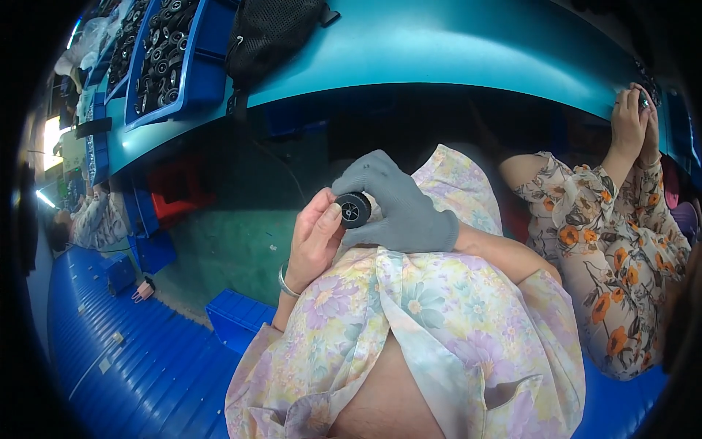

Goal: Assembling small plastic and metal parts at a factory workstation.

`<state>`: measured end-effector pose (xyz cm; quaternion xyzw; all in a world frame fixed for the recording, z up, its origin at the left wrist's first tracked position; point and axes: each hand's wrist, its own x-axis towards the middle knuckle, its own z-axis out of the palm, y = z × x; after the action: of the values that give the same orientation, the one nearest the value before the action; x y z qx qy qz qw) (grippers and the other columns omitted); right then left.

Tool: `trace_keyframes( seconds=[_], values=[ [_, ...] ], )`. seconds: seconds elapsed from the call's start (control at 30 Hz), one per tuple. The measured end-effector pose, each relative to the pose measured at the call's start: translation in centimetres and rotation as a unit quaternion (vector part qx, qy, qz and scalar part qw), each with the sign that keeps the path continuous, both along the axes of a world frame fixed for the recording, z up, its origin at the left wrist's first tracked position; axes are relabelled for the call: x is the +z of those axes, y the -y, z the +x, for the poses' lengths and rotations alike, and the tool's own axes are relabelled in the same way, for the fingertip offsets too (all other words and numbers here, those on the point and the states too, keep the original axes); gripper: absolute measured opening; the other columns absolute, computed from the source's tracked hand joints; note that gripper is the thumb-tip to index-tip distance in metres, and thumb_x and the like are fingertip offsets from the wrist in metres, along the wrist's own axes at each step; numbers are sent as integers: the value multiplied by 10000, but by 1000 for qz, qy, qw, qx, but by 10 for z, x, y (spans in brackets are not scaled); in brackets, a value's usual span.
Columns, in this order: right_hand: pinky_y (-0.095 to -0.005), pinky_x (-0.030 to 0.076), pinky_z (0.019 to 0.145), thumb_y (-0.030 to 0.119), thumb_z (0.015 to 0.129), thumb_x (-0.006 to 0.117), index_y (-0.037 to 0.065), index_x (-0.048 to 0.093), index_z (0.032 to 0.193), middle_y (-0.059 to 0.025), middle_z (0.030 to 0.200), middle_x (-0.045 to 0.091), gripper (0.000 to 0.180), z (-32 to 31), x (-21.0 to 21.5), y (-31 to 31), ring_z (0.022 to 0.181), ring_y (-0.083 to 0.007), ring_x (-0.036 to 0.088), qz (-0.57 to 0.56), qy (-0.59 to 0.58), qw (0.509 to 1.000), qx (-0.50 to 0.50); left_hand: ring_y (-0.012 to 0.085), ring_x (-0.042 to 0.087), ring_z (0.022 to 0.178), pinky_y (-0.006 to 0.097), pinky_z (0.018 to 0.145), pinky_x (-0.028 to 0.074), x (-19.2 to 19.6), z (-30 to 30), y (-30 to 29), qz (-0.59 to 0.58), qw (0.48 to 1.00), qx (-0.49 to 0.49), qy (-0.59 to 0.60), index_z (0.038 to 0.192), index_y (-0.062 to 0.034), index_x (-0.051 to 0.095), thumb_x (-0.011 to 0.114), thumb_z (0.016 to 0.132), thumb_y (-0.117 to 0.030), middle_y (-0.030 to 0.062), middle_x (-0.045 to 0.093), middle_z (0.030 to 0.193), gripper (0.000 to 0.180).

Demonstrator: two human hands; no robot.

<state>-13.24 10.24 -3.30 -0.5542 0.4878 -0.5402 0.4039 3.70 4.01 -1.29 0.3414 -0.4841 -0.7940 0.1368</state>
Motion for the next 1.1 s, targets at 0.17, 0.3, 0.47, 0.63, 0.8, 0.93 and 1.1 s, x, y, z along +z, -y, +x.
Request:
trace_keyframes(
  seconds=[0.17,0.3,0.47,0.63,0.8,0.93,1.1],
  values=[
    [-366,404,829,109,602,815,109,582,1013,-41,972,546,472,0,-2,1,962,-253,479,-5,-5,1000,-3,32,388,658,193,582,315,0,-3,0,51,999,11,-5,853,-58,487,455,970,-239,-30,479,754,217],
    [-365,399,802,95,589,805,108,574,976,-40,934,527,451,0,-2,2,934,-245,472,4,37,999,-3,38,397,646,190,578,319,3,-10,-1,83,995,48,-21,838,-61,485,454,967,-244,-25,487,744,227],
    [-358,406,816,76,576,796,100,575,1016,-56,975,530,493,-2,-1,1,951,-246,481,-2,7,1000,2,64,479,749,215,667,397,-2,-4,2,96,995,5,-8,933,-36,521,449,970,-246,14,545,852,225],
    [-354,414,832,78,566,809,90,576,1069,-73,1021,536,555,0,-5,0,986,-252,488,8,-10,1000,-11,138,517,1049,319,918,427,-4,-6,5,240,962,34,-125,1238,2,469,433,986,-215,71,560,1095,335],
    [-363,415,849,87,568,814,84,566,1115,-83,1058,531,601,2,-6,0,1014,-263,482,-29,-15,999,-31,176,547,1026,342,925,442,-25,2,-1,309,929,43,-198,1245,1,462,433,992,-210,90,575,1072,331],
    [-366,425,808,160,591,814,78,581,1045,-68,988,538,517,5,-5,2,963,-266,486,-24,-21,998,-52,187,562,974,338,905,449,-24,0,-1,330,919,40,-211,1228,4,465,435,992,-213,110,577,1042,322],
    [-366,425,808,159,613,792,67,572,1053,-89,980,534,501,6,-1,2,957,-273,486,-12,-10,998,-55,174,547,940,325,880,449,-34,-2,-3,334,907,24,-256,1189,0,476,456,983,-229,98,563,1014,309]
  ],
)
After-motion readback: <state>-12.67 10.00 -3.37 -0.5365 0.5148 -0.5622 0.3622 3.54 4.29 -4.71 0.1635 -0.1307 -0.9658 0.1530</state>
